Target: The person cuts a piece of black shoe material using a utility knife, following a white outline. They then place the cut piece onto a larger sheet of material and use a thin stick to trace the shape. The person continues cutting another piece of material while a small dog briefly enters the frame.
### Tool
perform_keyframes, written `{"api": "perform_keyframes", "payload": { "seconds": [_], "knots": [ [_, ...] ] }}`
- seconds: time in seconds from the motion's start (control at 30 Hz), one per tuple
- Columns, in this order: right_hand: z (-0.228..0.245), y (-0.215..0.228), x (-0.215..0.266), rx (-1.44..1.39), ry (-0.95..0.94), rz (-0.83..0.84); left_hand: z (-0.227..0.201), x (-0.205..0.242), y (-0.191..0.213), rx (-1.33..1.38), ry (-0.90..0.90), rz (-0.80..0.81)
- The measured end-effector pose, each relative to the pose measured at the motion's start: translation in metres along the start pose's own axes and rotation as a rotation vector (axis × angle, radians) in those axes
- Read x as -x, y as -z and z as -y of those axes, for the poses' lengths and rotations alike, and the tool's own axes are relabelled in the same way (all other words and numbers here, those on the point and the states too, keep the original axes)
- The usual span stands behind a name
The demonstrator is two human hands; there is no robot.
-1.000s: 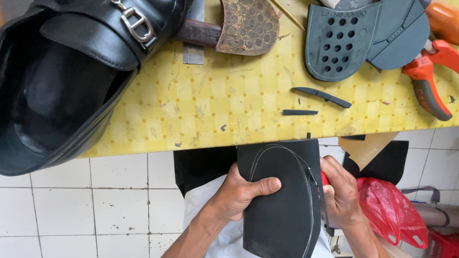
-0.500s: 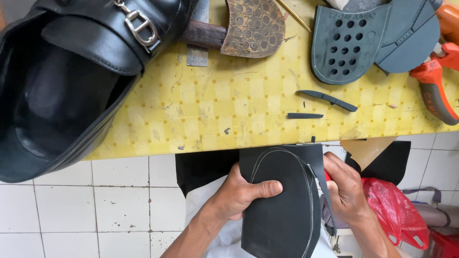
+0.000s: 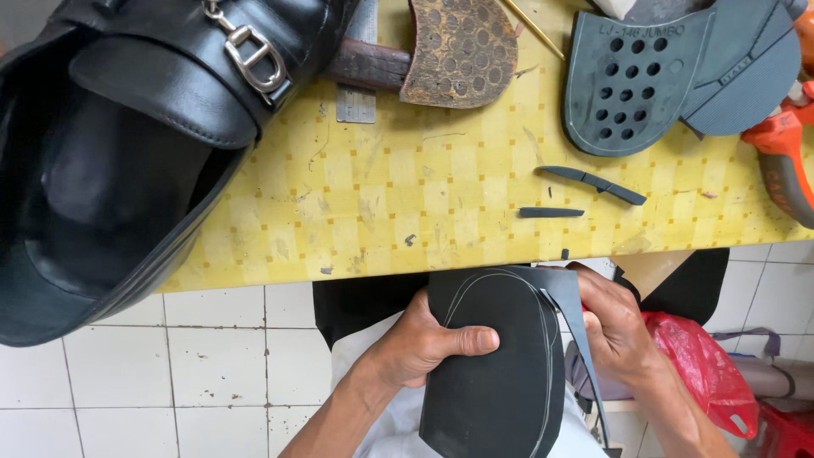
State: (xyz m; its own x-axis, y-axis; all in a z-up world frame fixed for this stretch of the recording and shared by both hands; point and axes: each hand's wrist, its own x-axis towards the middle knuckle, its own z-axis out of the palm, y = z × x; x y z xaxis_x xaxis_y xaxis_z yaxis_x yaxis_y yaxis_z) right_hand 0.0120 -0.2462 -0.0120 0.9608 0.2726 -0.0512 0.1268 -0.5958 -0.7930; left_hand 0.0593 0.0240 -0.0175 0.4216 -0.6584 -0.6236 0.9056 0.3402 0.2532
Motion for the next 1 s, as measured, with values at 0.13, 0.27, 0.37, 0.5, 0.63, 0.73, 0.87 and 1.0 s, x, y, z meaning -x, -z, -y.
{"api": "perform_keyframes", "payload": {
  "seconds": [0.13, 0.27, 0.37, 0.5, 0.63, 0.73, 0.87, 1.0],
  "knots": [
    [-0.002, 0.001, -0.004, 0.026, -0.035, 0.022, -0.007, -0.001, 0.002, -0.043, -0.037, 0.089],
    [-0.001, 0.002, -0.012, 0.054, -0.018, 0.035, -0.012, -0.001, 0.003, -0.07, -0.066, 0.111],
    [-0.004, 0.003, -0.012, 0.086, -0.029, 0.042, -0.015, -0.003, 0.005, -0.112, -0.118, 0.155],
    [0.002, 0.005, -0.017, 0.098, 0.002, 0.029, -0.022, -0.002, 0.003, -0.178, -0.107, 0.117],
    [0.003, 0.006, -0.02, 0.135, 0.02, 0.03, -0.031, -0.004, 0.006, -0.316, -0.102, 0.07],
    [0.002, 0.004, -0.023, 0.13, 0.052, 0.034, -0.045, -0.002, 0.007, -0.494, -0.107, 0.015],
    [0.004, 0.001, -0.031, 0.144, 0.098, 0.044, -0.064, 0.003, 0.013, -0.478, -0.021, 0.055],
    [0.006, -0.007, -0.04, 0.091, 0.074, -0.014, -0.054, -0.004, 0.029, -0.451, -0.086, 0.046]
  ]
}}
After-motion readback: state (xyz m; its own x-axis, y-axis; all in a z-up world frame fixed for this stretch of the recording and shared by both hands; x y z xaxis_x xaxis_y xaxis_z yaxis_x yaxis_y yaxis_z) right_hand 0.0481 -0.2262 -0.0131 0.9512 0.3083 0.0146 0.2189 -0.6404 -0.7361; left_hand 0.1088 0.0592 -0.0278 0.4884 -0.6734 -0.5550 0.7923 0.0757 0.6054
